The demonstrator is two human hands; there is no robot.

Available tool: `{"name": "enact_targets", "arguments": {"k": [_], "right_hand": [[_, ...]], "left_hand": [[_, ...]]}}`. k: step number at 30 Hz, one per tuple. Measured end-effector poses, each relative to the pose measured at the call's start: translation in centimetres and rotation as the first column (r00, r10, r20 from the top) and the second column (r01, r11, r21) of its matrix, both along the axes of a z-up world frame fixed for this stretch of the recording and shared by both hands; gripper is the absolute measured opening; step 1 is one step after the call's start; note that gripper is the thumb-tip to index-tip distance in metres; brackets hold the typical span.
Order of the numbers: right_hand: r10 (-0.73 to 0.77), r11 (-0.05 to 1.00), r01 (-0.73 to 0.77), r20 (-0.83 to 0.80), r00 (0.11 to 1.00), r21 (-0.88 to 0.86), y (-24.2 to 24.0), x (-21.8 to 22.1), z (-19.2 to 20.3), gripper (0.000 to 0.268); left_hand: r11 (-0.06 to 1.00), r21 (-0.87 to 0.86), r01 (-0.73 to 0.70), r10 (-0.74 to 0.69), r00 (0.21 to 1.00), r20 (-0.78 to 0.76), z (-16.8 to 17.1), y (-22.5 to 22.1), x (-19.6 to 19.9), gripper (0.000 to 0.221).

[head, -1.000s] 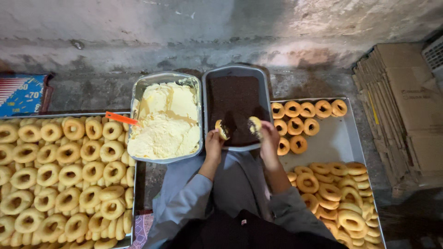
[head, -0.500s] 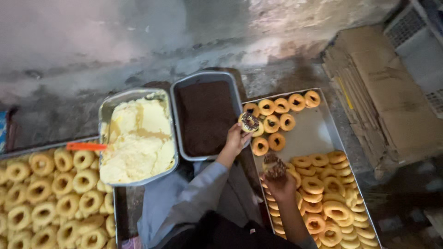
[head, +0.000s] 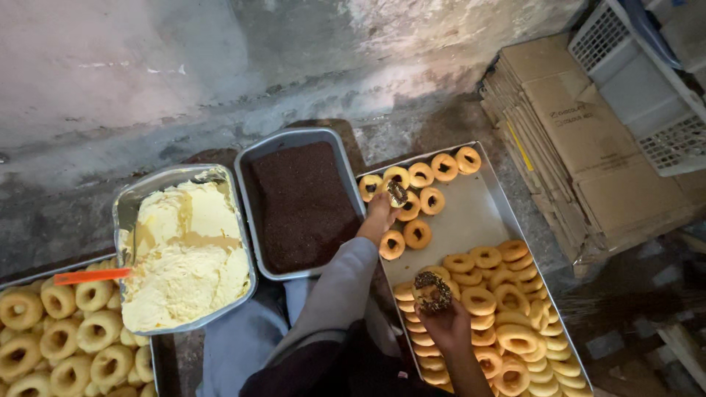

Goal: The person repeatedly picks donuts from a tray, dips them into a white cream, then into a dark granular topping, and places them on a second tray. The process is repeated continuously throughout the clip.

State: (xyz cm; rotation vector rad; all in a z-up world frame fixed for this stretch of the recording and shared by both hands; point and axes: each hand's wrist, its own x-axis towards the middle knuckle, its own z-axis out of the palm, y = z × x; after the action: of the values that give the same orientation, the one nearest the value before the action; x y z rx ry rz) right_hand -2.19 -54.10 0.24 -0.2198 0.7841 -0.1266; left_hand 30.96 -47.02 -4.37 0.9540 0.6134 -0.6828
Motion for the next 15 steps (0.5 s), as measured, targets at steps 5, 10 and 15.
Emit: {"name": "enact_targets", "arguments": {"k": [5,10,15], "right_hand": [[0.049,0.999,-0.049,0.049,0.998,0.001,0.2,1.0,-1.0,0.04],[0.046,0.996,-0.064,0.255,0.966,0.062,1.2,1.6,-1.0,0.04],[0.062,0.989,-0.093,0.243,0.968,0.116,3.3,3.1,-0.6,0.045]], "left_hand": [[1.0,-0.003,0.016,-0.016,0.998,0.061,0.0,0.2,-0.5,0.034],[0.99,-0.119,-0.071,0.096,0.97,0.221,2.1,3.3,-3.2,0.034],[0.953,-0.122,-0.278,0.278,0.64,0.716,4.2,18.3,-14.0,0.028]]}}
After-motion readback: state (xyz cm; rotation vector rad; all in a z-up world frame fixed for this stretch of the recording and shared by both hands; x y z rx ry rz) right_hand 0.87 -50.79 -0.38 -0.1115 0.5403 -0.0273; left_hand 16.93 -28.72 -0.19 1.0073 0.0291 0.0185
